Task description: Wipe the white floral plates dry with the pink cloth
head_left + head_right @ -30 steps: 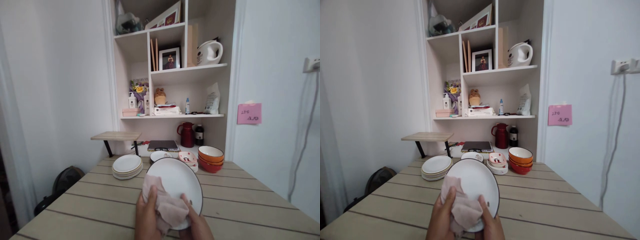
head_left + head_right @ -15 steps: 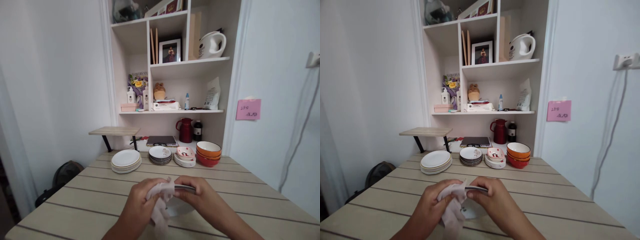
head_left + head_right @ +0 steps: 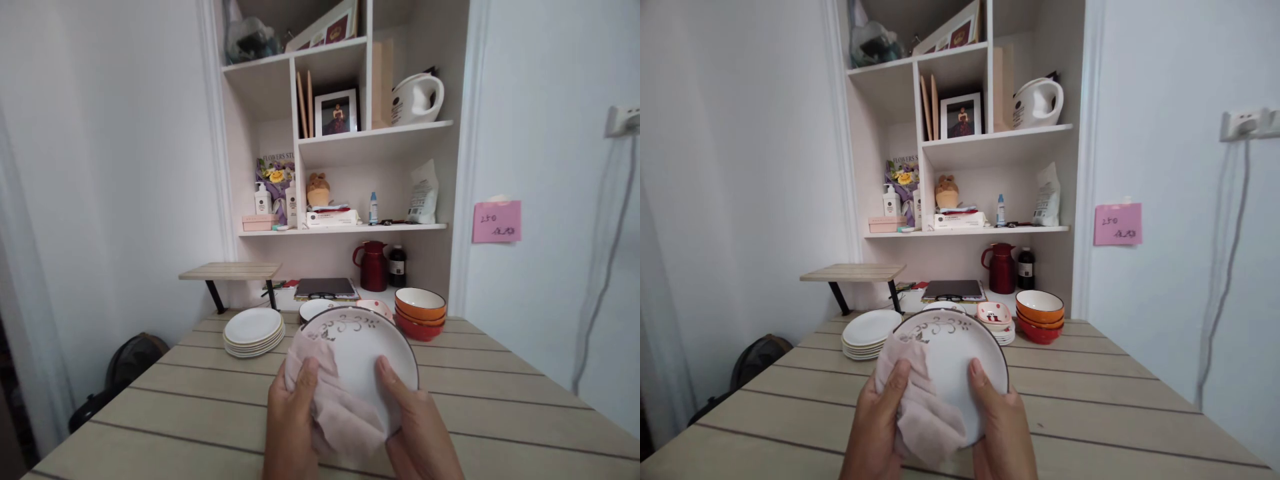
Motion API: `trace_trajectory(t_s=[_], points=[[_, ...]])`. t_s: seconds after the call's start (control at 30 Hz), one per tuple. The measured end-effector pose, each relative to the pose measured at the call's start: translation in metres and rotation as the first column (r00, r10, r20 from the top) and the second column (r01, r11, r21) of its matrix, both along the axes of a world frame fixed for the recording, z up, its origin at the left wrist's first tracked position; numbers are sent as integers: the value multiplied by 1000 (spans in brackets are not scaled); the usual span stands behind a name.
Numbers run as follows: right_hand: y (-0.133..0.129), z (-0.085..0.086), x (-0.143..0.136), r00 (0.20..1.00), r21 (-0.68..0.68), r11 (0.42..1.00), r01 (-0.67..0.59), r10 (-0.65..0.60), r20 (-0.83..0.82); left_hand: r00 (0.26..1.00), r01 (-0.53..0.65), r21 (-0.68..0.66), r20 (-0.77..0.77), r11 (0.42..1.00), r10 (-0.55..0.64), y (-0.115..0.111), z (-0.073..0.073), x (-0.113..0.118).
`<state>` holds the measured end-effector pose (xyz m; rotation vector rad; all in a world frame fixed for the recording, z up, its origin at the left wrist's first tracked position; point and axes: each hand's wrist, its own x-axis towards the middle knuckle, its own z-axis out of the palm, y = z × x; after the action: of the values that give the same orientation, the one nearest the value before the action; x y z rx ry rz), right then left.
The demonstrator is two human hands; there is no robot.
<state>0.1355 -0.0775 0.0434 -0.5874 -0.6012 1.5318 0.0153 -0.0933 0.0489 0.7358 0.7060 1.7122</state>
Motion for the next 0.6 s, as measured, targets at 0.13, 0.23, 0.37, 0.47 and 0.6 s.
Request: trace_trajectory(t_s=[0.13,0.23,0.37,0.47,0.6], points=[[6,-19,-22,992,-126,991,-35,19,-128,987,-100,-105,112,989,112,2,-18,18],[9,-37,-34,988,-161,986,-33,8,-154,978,-146,-142,129,979,164,6,-28,23],[9,-52,-31,996,-158,986,-45,32,-87,978,-124,-156,150,980,148,5,-32,13],[10,-47,-7,992,-4,1000,-6,7,130,994,-98,-131,39,986,104,-1,-27,-7],[13,-17,31,859,244,964,-104,-36,511,944,-105,-33,-318,994,89,-12,-8,-35]])
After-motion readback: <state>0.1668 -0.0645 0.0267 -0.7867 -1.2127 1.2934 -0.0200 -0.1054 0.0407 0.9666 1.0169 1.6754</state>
